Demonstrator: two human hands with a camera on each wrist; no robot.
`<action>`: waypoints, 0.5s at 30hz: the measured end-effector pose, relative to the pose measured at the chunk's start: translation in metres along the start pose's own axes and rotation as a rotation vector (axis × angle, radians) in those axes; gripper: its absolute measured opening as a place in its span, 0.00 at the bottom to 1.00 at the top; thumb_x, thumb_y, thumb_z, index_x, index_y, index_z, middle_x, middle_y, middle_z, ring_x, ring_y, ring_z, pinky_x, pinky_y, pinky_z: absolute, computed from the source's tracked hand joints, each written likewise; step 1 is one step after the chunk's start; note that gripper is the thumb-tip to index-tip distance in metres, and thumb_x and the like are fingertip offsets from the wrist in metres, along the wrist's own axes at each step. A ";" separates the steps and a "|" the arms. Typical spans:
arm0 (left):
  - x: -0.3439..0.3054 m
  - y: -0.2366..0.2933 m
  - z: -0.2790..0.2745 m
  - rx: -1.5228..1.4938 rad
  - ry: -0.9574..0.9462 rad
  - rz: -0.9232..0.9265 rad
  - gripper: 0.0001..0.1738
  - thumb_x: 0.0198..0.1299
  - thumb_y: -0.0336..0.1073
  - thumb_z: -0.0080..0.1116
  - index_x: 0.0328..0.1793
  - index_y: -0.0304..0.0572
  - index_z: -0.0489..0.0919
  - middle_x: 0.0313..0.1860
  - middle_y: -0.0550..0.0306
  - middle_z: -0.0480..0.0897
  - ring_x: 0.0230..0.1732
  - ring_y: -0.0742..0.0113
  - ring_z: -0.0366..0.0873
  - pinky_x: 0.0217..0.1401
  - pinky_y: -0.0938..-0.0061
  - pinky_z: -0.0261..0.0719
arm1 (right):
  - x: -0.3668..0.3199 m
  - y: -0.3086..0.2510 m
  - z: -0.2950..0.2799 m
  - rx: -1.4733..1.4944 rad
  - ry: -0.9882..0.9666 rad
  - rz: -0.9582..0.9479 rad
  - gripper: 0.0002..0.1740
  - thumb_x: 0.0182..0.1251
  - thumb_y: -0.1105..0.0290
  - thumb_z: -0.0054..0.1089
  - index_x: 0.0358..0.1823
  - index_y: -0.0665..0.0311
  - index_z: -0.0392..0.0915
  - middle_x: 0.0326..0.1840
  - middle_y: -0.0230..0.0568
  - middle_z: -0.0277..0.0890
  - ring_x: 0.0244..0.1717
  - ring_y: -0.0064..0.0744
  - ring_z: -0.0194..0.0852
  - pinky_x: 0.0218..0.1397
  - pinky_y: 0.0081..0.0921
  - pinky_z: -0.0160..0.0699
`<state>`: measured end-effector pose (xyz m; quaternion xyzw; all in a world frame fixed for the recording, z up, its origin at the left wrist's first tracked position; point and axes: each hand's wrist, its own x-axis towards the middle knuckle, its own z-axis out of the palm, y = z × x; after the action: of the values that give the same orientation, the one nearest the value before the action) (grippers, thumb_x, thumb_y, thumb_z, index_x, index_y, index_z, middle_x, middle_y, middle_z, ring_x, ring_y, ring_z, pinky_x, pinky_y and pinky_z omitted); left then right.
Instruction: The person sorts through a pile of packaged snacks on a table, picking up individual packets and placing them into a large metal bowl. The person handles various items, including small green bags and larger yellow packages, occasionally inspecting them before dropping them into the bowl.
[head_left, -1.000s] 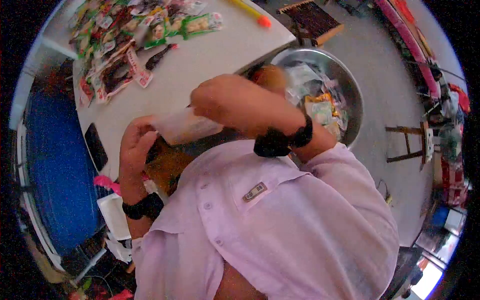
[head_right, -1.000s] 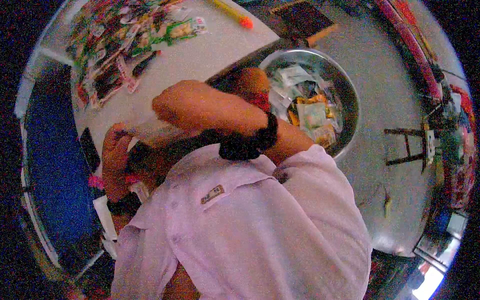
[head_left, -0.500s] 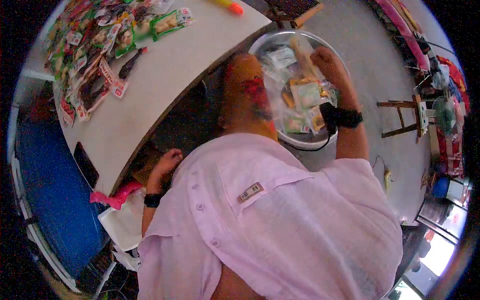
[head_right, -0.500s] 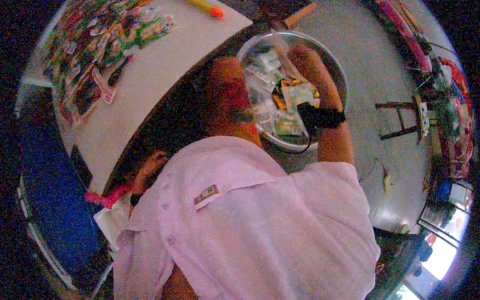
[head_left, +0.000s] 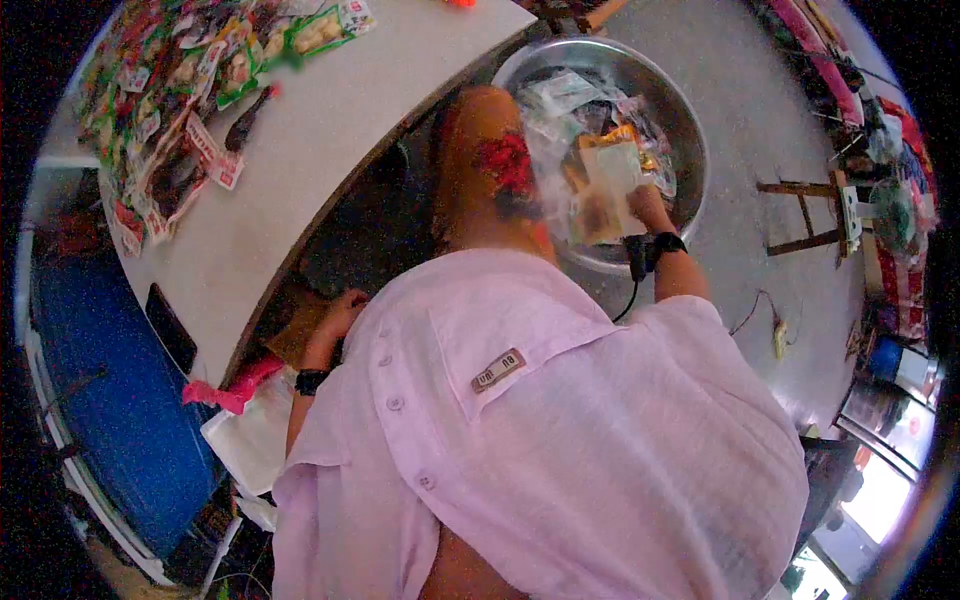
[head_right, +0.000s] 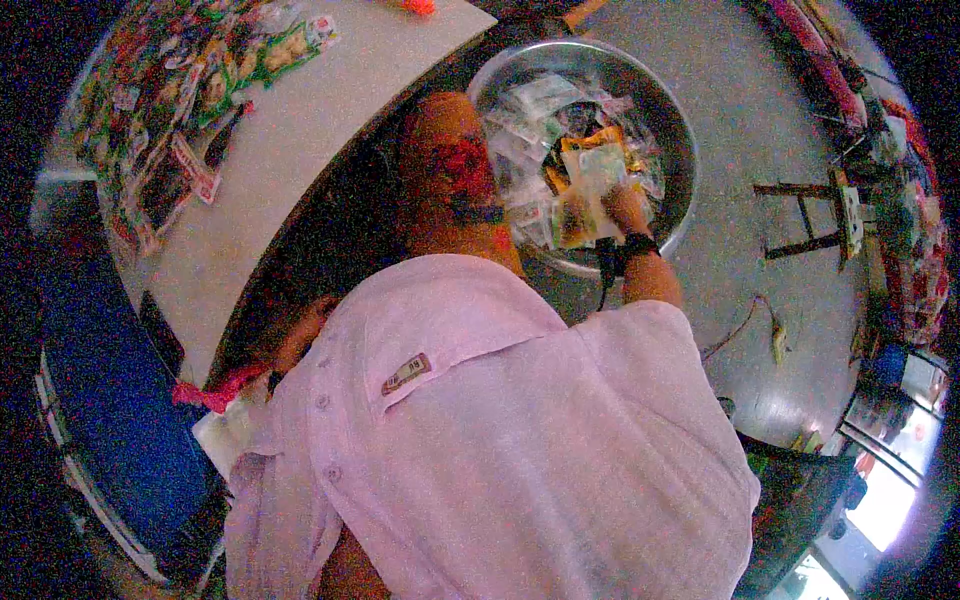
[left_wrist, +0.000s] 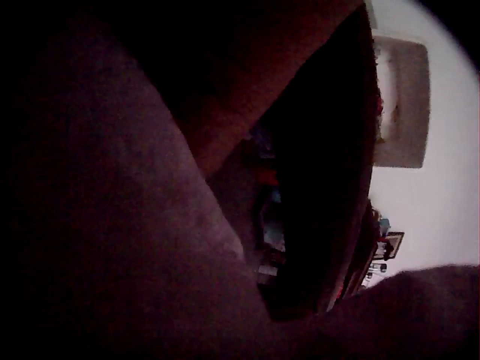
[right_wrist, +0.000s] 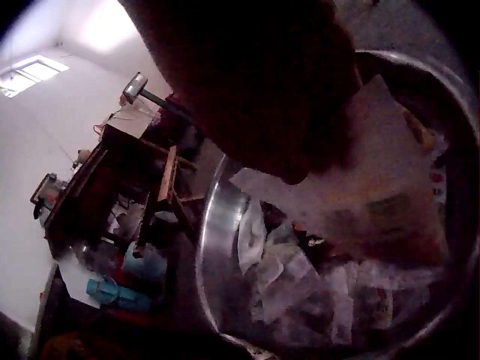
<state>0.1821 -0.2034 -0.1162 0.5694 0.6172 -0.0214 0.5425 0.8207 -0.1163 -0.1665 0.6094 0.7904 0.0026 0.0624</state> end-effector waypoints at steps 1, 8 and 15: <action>0.000 -0.005 0.002 -0.048 0.033 0.026 0.16 0.48 0.38 0.48 0.42 0.36 0.70 0.41 0.46 0.72 0.43 0.55 0.69 0.45 0.71 0.65 | -0.005 0.016 0.036 -0.003 0.027 -0.051 0.06 0.40 0.68 0.49 0.15 0.63 0.72 0.16 0.43 0.68 0.17 0.42 0.67 0.23 0.36 0.65; -0.029 0.032 -0.010 0.034 0.092 0.013 0.18 0.49 0.39 0.47 0.44 0.36 0.69 0.43 0.46 0.71 0.45 0.56 0.67 0.47 0.70 0.64 | 0.002 -0.059 0.017 0.038 -0.159 -0.161 0.08 0.38 0.64 0.51 0.15 0.61 0.70 0.16 0.39 0.67 0.15 0.39 0.63 0.20 0.33 0.62; -0.045 0.028 -0.025 -0.144 0.340 0.106 0.17 0.50 0.41 0.44 0.42 0.38 0.69 0.39 0.48 0.72 0.43 0.58 0.68 0.45 0.72 0.65 | 0.107 -0.112 -0.050 0.354 0.004 -0.422 0.06 0.45 0.71 0.50 0.25 0.64 0.67 0.25 0.41 0.63 0.35 0.36 0.62 0.35 0.27 0.63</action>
<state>0.1758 -0.2079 -0.0584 0.5563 0.6689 0.1481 0.4703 0.6814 -0.0383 -0.1365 0.4324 0.8883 -0.1475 -0.0473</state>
